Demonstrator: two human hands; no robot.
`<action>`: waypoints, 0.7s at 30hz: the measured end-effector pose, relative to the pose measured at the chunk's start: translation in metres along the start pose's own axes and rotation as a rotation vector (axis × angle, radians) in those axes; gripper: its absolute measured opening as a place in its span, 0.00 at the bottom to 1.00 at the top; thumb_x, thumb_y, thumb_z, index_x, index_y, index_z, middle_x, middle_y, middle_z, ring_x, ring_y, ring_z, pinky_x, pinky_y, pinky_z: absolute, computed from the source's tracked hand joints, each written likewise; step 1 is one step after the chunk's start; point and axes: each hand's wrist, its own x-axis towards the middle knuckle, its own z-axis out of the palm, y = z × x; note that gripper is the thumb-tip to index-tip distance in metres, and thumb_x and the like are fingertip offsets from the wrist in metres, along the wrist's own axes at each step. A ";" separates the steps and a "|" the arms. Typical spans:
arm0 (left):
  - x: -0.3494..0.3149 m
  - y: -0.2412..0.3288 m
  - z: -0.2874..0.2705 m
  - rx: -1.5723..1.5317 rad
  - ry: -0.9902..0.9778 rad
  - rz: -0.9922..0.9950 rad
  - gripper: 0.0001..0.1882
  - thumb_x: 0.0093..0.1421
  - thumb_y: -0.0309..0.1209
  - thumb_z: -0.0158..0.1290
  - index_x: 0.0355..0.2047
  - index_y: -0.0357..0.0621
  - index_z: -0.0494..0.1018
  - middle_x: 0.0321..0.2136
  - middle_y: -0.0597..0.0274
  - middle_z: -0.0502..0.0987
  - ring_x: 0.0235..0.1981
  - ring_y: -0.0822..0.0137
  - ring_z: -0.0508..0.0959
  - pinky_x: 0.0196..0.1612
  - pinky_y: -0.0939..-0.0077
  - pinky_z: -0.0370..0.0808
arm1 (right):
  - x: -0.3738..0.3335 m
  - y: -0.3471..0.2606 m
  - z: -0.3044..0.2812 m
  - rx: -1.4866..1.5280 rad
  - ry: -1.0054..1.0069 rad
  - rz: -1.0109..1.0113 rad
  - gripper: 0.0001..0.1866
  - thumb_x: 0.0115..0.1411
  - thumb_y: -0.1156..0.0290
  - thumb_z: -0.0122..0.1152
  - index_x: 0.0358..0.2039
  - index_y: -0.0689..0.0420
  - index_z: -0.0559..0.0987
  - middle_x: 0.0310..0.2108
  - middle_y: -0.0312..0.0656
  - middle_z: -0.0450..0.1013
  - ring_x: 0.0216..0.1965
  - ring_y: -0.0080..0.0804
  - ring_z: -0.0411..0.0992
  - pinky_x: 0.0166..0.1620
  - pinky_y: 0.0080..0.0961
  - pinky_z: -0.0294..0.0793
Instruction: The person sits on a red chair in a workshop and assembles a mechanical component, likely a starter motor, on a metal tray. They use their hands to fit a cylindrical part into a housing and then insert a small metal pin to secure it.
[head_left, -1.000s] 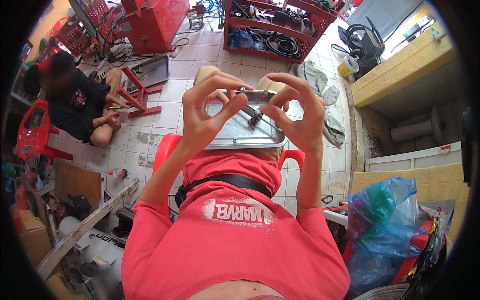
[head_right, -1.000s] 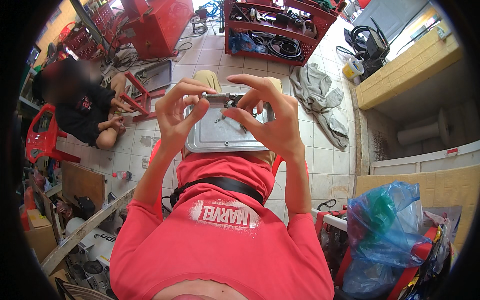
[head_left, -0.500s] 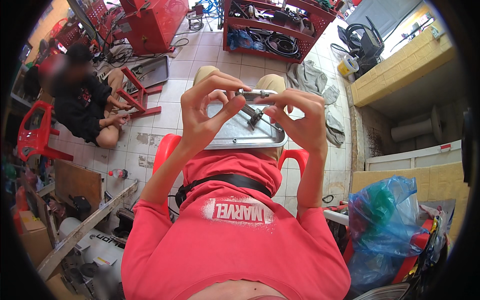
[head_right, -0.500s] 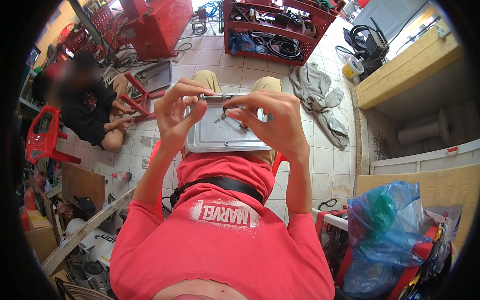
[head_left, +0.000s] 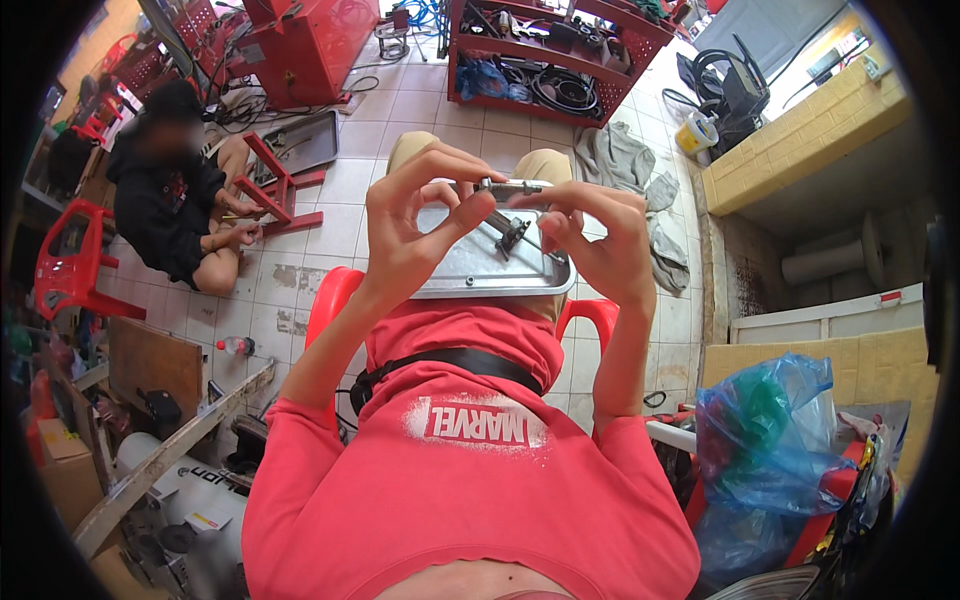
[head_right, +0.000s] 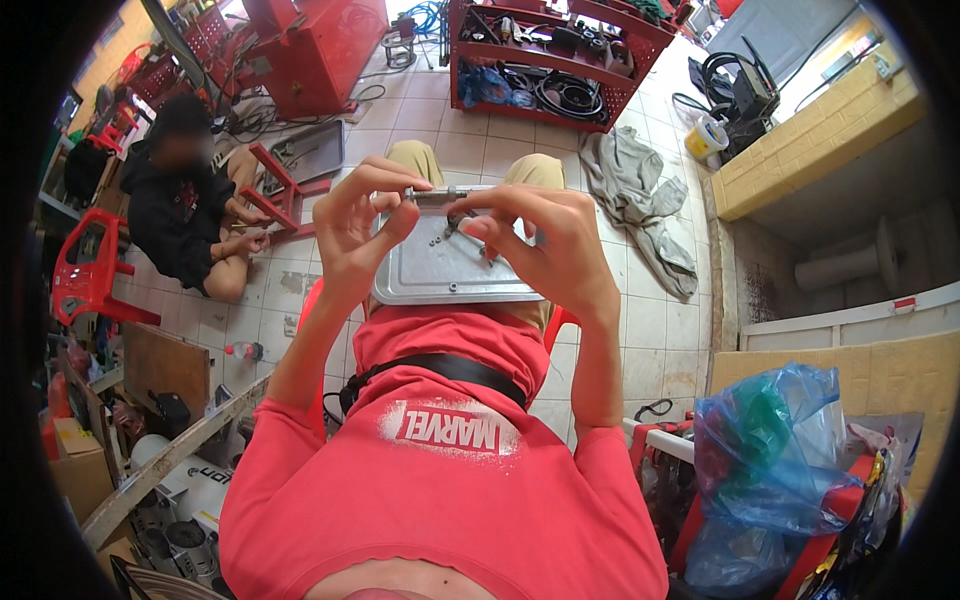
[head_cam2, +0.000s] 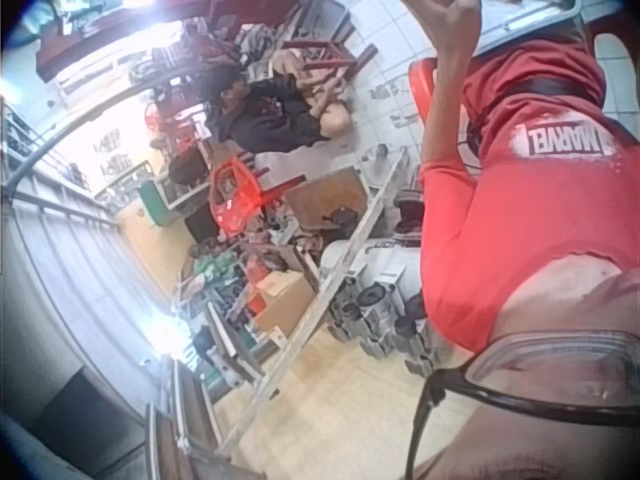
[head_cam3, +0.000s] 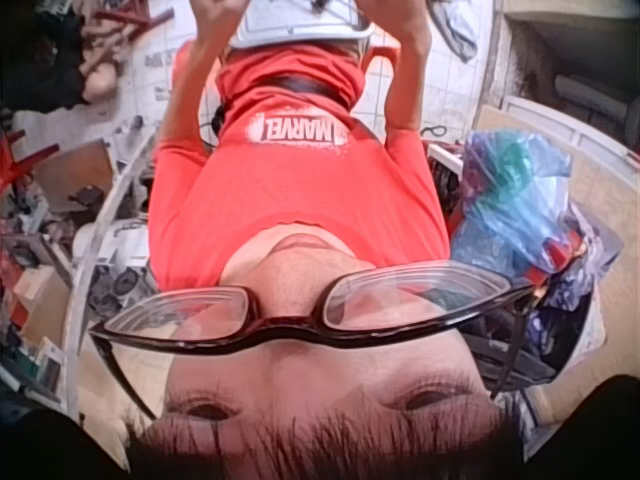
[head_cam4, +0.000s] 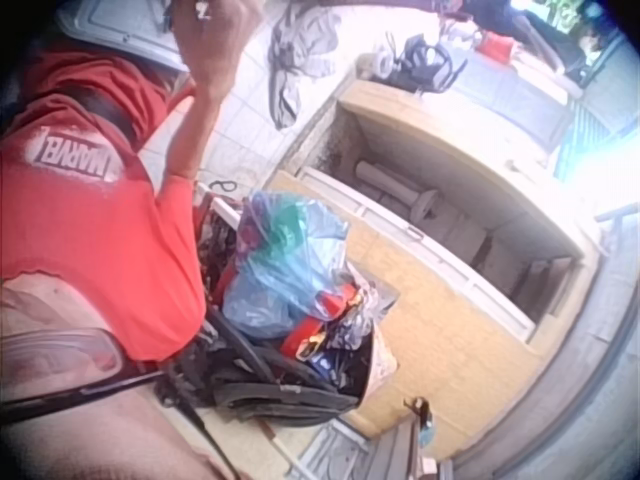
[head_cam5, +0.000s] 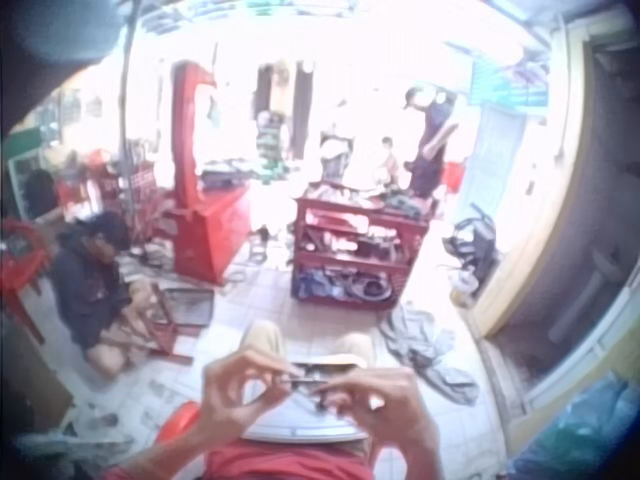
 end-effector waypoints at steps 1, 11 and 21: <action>0.000 0.001 0.000 0.004 -0.003 -0.004 0.09 0.63 0.19 0.61 0.44 0.35 0.79 0.42 0.56 0.79 0.42 0.73 0.75 0.40 0.77 0.70 | 0.000 0.000 0.000 -0.014 0.022 0.003 0.18 0.59 0.71 0.72 0.51 0.48 0.85 0.18 0.32 0.77 0.19 0.18 0.73 0.24 0.21 0.64; -0.001 0.000 -0.001 -0.001 -0.018 0.007 0.10 0.63 0.19 0.61 0.45 0.36 0.79 0.42 0.55 0.80 0.43 0.70 0.77 0.40 0.76 0.72 | 0.000 -0.003 0.006 0.049 0.106 0.049 0.17 0.57 0.70 0.74 0.48 0.50 0.85 0.19 0.32 0.79 0.20 0.17 0.75 0.23 0.18 0.63; 0.001 -0.007 0.004 0.044 -0.024 0.088 0.11 0.59 0.21 0.66 0.43 0.41 0.83 0.42 0.60 0.83 0.37 0.76 0.79 0.34 0.82 0.73 | 0.000 -0.012 0.009 -0.129 0.189 -0.079 0.13 0.54 0.78 0.75 0.40 0.58 0.83 0.20 0.33 0.78 0.21 0.19 0.74 0.27 0.19 0.68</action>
